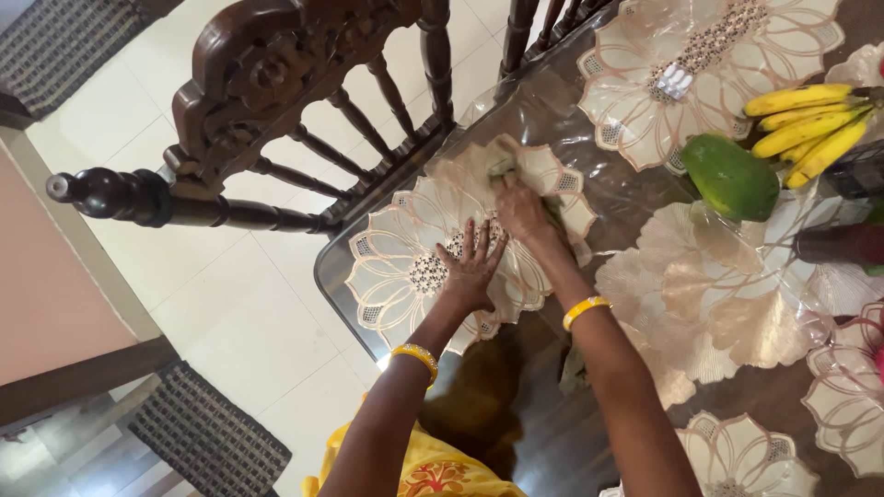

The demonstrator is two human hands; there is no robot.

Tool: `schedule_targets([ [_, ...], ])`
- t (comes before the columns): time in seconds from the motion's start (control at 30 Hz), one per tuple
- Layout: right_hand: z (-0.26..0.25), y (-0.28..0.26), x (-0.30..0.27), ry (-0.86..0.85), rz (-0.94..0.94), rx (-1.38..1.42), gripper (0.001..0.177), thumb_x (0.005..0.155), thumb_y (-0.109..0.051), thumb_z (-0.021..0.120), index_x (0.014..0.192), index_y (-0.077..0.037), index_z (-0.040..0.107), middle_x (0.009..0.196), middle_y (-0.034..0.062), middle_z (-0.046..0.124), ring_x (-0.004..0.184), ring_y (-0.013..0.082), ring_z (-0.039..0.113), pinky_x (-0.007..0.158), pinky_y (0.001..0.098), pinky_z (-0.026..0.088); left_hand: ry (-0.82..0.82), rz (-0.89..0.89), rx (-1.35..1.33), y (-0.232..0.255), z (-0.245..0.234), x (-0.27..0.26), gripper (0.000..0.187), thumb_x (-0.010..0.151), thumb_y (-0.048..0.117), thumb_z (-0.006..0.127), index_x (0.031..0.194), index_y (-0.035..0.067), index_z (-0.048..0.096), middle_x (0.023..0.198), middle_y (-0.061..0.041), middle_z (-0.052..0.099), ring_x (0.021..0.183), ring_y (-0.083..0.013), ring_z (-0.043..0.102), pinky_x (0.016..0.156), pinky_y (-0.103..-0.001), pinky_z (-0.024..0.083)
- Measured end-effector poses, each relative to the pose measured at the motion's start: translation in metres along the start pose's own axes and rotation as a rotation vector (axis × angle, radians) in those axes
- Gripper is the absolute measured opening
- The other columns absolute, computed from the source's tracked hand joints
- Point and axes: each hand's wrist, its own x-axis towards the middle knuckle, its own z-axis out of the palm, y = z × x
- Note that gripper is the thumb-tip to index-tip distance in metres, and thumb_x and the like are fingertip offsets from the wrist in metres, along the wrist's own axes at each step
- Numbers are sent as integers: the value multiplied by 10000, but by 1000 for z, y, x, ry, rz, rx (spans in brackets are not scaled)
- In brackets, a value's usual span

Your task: The person wipes a glass dining table with a cloth, moving around decorative placemats and items such as bananas, mangoes, a bottle, and a pink basket. The person lifts a placemat to wipe underneath and then places it back down.

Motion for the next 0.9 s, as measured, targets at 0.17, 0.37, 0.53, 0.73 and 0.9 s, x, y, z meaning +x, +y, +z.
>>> schedule_targets([
  [0.17,-20,101,-6,94,278,-171,281,836,-37,667,1116,-5,656,1030,216,667,855,353,694,727,436,579,35,-3,-26,-2,-5,-3,1529,471,479,985,1652,243,42,1731,-161,-59,1565,-446,-111,967,-949,135],
  [0.37,-6,111,-65,269,369,-194,424,715,-115,747,1119,-20,659,996,184,673,885,362,673,754,472,546,14,4,-30,1,-6,1,1551,473,469,991,1657,223,20,1720,-164,-85,1557,-447,-145,975,-951,98],
  [0.53,31,4,-81,134,253,1,428,812,-126,693,1195,52,625,1066,221,669,903,349,675,749,469,550,-3,-3,-5,0,0,3,1528,486,513,984,1649,160,59,1721,-191,-101,1552,-456,-151,971,-951,97],
  [0.73,-6,-26,-80,10,278,-47,451,840,-154,698,1205,90,596,1060,267,684,808,342,689,703,451,575,100,-31,51,-6,17,-9,1497,525,612,924,1649,80,89,1721,-183,-73,1572,-384,-119,1067,-873,103],
  [0.9,-38,-30,-97,-222,587,129,445,941,-376,700,1134,16,611,813,167,704,682,304,691,593,462,561,163,-145,-61,-9,33,-29,1247,728,605,810,1638,96,127,1722,-119,18,1586,-330,-75,1108,-845,97],
])
